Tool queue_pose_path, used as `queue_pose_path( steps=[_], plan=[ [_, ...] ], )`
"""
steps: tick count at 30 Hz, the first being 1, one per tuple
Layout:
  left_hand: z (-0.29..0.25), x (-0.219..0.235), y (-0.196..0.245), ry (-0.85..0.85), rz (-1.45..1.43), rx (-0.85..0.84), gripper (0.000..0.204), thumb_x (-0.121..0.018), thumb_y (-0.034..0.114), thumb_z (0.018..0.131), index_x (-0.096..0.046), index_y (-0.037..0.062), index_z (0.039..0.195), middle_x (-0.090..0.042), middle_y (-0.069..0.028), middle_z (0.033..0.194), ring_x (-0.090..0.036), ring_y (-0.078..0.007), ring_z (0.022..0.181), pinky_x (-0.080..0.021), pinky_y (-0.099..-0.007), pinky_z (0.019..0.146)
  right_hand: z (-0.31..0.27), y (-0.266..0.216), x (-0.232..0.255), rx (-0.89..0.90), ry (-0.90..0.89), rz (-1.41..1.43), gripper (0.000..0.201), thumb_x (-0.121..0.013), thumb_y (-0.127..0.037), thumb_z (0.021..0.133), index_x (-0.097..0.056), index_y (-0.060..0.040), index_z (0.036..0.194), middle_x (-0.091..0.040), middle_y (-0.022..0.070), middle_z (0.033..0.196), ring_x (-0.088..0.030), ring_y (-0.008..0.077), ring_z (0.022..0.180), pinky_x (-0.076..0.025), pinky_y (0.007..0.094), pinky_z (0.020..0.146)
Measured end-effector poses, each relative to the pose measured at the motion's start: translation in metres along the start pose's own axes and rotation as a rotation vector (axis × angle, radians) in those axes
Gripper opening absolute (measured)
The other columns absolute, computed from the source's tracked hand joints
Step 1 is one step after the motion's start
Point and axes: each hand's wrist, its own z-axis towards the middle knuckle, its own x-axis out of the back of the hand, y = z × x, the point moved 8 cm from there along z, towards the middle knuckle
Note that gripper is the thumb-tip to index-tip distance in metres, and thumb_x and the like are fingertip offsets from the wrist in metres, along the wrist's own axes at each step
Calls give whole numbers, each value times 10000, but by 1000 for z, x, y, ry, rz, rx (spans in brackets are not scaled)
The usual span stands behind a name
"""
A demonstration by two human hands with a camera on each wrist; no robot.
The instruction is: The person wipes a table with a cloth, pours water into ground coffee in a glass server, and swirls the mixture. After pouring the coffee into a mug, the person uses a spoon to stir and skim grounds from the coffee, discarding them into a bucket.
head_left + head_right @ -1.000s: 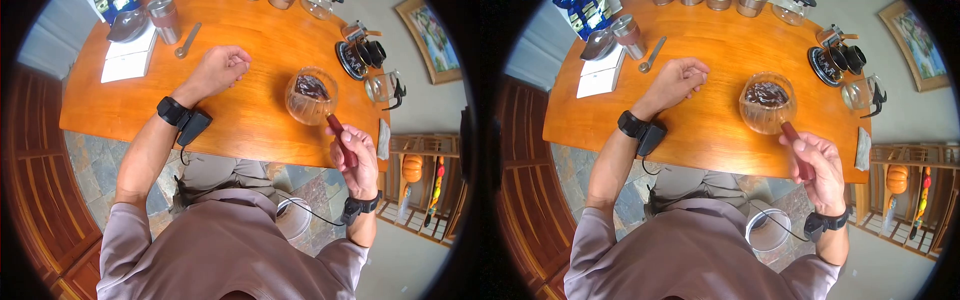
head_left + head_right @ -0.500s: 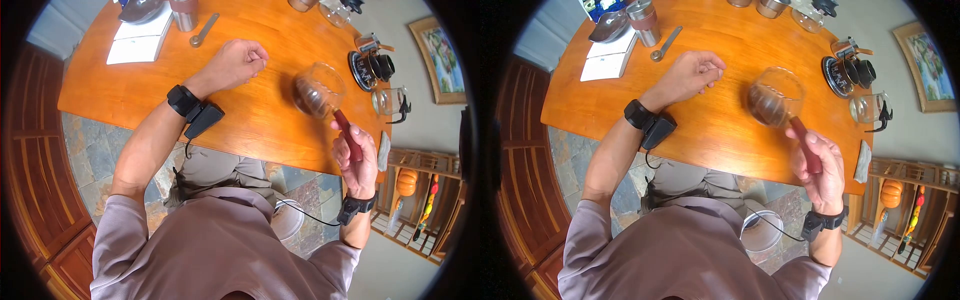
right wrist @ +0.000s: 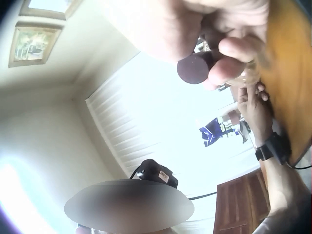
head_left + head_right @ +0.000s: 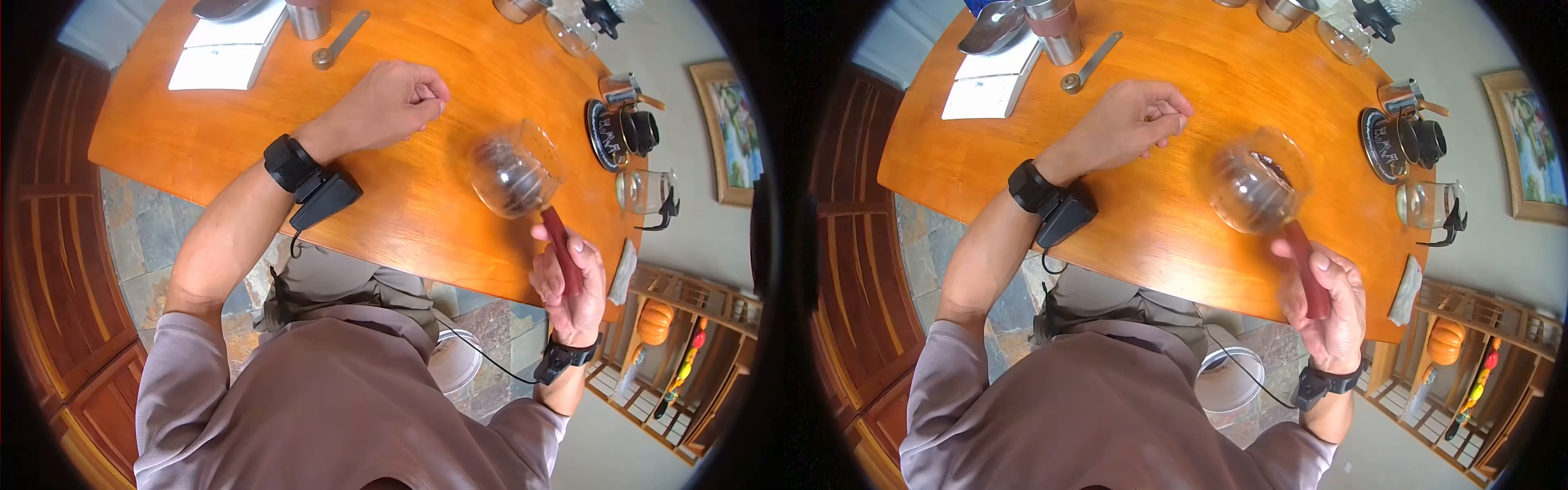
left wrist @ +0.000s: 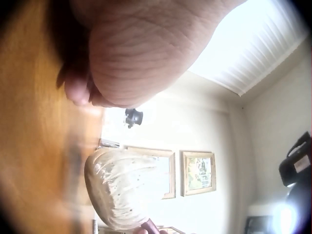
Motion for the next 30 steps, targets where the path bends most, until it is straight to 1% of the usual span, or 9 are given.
queue_pose_path(
  steps=[7,10,14,19,23,25,26,28,30],
  plan=[
    [-1,0,0,-5,-31,26,206,-604,161,952,-616,-10,1065,-641,-22,820,-590,-70,661,-472,-210,528,6,-3,3,19,-16,12,465,-546,-303,971,-633,128,1123,-499,32,493,-410,103,381,-308,244,388],
    [-1,0,2,-7,8,30,192,-603,155,953,-618,1,1067,-636,-10,819,-582,-59,663,-462,-204,529,10,-2,-7,3,-91,2,468,-538,-306,974,-633,124,1132,-504,35,499,-423,104,391,-312,239,399],
    [-2,0,2,-8,-16,62,183,-604,145,951,-620,7,1070,-625,6,798,-576,-47,667,-450,-196,526,19,-4,-3,6,-60,49,471,-538,-308,977,-632,125,1138,-512,43,512,-434,110,405,-314,238,407],
    [-3,-2,2,-16,-59,90,178,-600,155,973,-621,14,1080,-603,28,773,-545,-39,649,-439,-191,531,10,1,-9,-11,-185,19,482,-541,-304,980,-611,131,1174,-521,58,533,-443,120,420,-325,244,422],
    [-3,-4,1,-36,-102,116,173,-592,154,985,-622,15,1082,-599,31,780,-529,-37,640,-424,-186,527,19,1,-9,-9,-140,33,514,-554,-315,970,-588,140,1206,-535,68,547,-464,128,431,-356,247,445],
    [-4,-1,2,15,-159,153,160,-619,93,938,-634,-51,1006,-628,-23,758,-556,-72,636,-453,-234,552,12,3,-3,0,-171,21,509,-552,-304,969,-582,142,1214,-537,69,550,-470,130,437,-364,248,451],
    [-4,-1,-1,19,-163,154,160,-619,93,938,-634,-51,1006,-628,-23,758,-556,-72,636,-453,-234,552,9,4,-1,4,-199,13,505,-551,-293,968,-577,143,1222,-539,71,553,-477,132,443,-372,248,457],
    [-2,0,3,34,-97,35,164,-609,103,949,-626,-46,1015,-609,-14,749,-542,-62,614,-424,-222,508,9,5,-5,1,-228,14,501,-549,-286,968,-574,142,1228,-543,74,558,-481,133,448,-376,248,459],
    [-2,-1,2,5,-113,83,166,-608,105,950,-625,-46,1018,-605,-14,747,-541,-62,609,-424,-220,500,8,7,-7,5,-246,28,496,-547,-279,968,-572,140,1234,-547,78,564,-486,135,452,-379,248,461]
  ],
)
